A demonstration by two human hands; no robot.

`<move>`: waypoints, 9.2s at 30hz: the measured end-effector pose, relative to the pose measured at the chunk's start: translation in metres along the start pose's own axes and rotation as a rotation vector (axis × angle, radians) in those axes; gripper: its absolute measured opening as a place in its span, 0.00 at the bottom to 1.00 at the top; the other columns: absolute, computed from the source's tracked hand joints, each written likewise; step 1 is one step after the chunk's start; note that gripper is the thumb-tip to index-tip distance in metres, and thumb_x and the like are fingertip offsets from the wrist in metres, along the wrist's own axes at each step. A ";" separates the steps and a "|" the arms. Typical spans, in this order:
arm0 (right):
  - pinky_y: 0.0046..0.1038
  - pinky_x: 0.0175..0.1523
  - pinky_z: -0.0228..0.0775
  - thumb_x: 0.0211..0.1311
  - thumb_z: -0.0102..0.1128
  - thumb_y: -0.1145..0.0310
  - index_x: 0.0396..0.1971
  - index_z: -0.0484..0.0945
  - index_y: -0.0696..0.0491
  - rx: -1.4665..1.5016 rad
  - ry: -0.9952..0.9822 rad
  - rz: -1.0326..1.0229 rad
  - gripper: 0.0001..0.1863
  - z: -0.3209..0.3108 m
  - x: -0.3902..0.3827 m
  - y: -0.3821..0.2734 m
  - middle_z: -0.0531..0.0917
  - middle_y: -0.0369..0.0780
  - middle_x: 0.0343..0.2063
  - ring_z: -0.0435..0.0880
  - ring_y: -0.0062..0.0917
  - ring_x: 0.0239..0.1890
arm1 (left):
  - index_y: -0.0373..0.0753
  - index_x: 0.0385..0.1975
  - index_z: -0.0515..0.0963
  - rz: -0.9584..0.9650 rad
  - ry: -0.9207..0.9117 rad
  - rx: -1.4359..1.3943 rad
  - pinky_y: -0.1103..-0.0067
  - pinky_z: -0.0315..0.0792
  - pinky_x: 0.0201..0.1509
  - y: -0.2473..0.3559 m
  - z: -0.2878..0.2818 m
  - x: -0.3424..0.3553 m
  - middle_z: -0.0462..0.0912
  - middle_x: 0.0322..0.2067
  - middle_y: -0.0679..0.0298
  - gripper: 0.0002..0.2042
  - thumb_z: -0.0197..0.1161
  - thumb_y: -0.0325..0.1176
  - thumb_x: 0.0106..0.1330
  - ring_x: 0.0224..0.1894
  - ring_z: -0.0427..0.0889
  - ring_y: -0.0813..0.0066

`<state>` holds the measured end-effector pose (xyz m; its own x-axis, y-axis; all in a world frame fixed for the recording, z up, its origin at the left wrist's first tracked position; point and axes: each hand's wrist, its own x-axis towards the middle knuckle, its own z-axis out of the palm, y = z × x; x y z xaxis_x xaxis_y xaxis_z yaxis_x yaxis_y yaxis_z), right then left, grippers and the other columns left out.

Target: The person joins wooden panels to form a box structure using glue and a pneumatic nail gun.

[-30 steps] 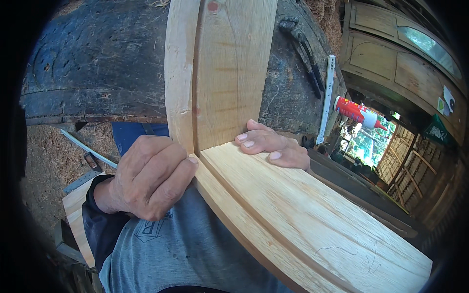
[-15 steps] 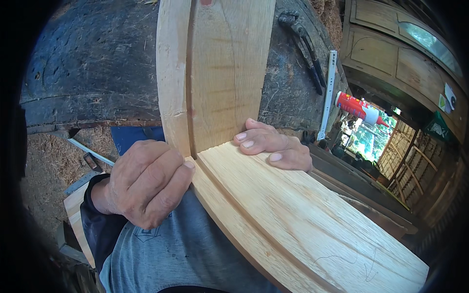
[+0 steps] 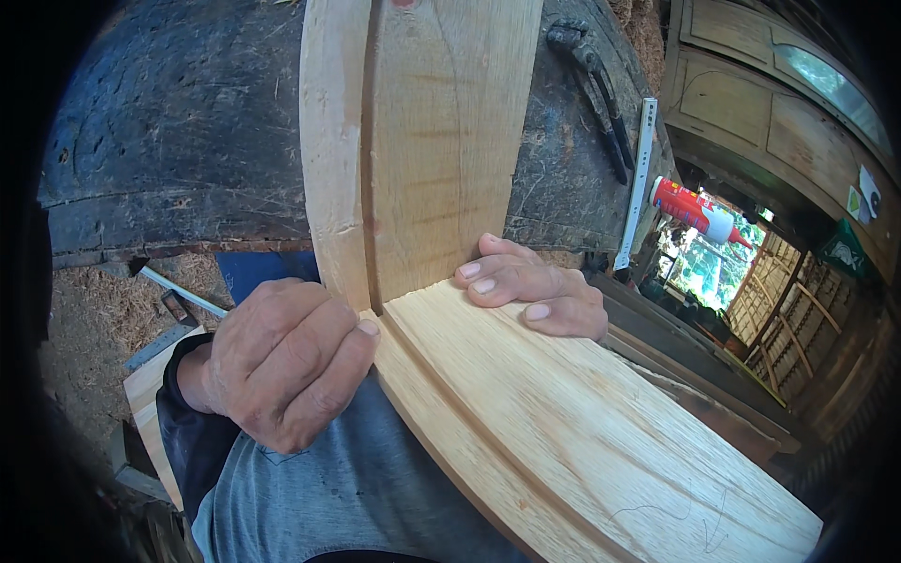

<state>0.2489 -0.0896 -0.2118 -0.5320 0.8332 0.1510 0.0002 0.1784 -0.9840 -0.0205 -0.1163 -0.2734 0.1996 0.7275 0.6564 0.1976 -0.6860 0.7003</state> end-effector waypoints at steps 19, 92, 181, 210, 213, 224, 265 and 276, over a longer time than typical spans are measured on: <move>0.59 0.73 0.58 0.75 0.46 0.62 0.52 0.71 0.55 0.022 -0.034 0.021 0.15 -0.004 0.001 -0.001 0.83 0.61 0.47 0.83 0.55 0.56 | 0.27 0.34 0.81 0.007 0.040 -0.008 0.74 0.77 0.33 -0.002 0.003 -0.003 0.81 0.31 0.53 0.18 0.62 0.33 0.45 0.35 0.82 0.63; 0.33 0.39 0.76 0.63 0.70 0.62 0.40 0.82 0.59 -0.518 0.038 -0.435 0.16 -0.029 0.001 0.049 0.81 0.42 0.34 0.84 0.34 0.38 | 0.30 0.48 0.73 -0.381 0.035 -0.354 0.50 0.79 0.57 0.095 -0.002 0.063 0.83 0.48 0.35 0.16 0.47 0.39 0.79 0.54 0.83 0.38; 0.23 0.37 0.71 0.54 0.74 0.64 0.42 0.85 0.51 -0.600 0.006 -0.281 0.15 -0.020 0.004 0.039 0.82 0.32 0.27 0.86 0.22 0.35 | 0.34 0.45 0.74 -0.373 -0.085 -0.144 0.54 0.86 0.45 0.099 -0.014 0.065 0.87 0.40 0.40 0.07 0.54 0.30 0.76 0.43 0.89 0.42; 0.33 0.43 0.72 0.49 0.75 0.66 0.61 0.74 0.65 -0.563 -0.095 -0.411 0.38 -0.031 0.002 0.047 0.80 0.43 0.36 0.82 0.32 0.41 | 0.29 0.52 0.75 -0.315 -0.026 -0.393 0.52 0.77 0.62 0.088 -0.003 0.062 0.82 0.49 0.34 0.17 0.54 0.39 0.76 0.55 0.83 0.39; 0.34 0.43 0.74 0.52 0.76 0.62 0.63 0.72 0.65 -0.516 -0.041 -0.425 0.40 -0.032 0.000 0.047 0.81 0.46 0.40 0.82 0.33 0.41 | 0.27 0.52 0.75 -0.282 0.027 -0.408 0.50 0.77 0.62 0.085 -0.008 0.050 0.82 0.49 0.34 0.18 0.55 0.39 0.76 0.55 0.83 0.38; 0.29 0.43 0.80 0.59 0.72 0.73 0.47 0.83 0.59 0.180 -0.473 -0.053 0.16 -0.119 -0.097 0.092 0.86 0.42 0.38 0.86 0.26 0.40 | 0.32 0.61 0.74 -0.223 0.066 -0.286 0.70 0.72 0.62 0.063 -0.050 0.012 0.79 0.55 0.56 0.20 0.64 0.27 0.71 0.56 0.79 0.69; 0.27 0.20 0.71 0.68 0.56 0.35 0.43 0.77 0.52 1.228 -0.290 0.635 0.30 -0.080 -0.159 0.218 0.75 0.33 0.19 0.75 0.22 0.16 | 0.34 0.56 0.77 -0.205 0.023 0.040 0.75 0.77 0.56 0.068 -0.005 0.056 0.85 0.42 0.64 0.24 0.77 0.32 0.61 0.50 0.83 0.77; 0.22 0.22 0.72 0.75 0.55 0.48 0.68 0.65 0.57 2.173 -0.393 0.276 0.33 0.102 -0.141 0.252 0.74 0.31 0.22 0.75 0.15 0.16 | 0.29 0.44 0.82 0.045 0.086 -0.060 0.70 0.80 0.54 0.051 -0.013 0.045 0.88 0.44 0.53 0.14 0.75 0.27 0.61 0.46 0.87 0.64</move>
<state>0.2375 -0.2161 -0.4905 -0.7755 0.5638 0.2840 -0.4263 -0.7995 0.4231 -0.0139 -0.1182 -0.2047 0.1236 0.6960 0.7073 0.1315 -0.7180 0.6835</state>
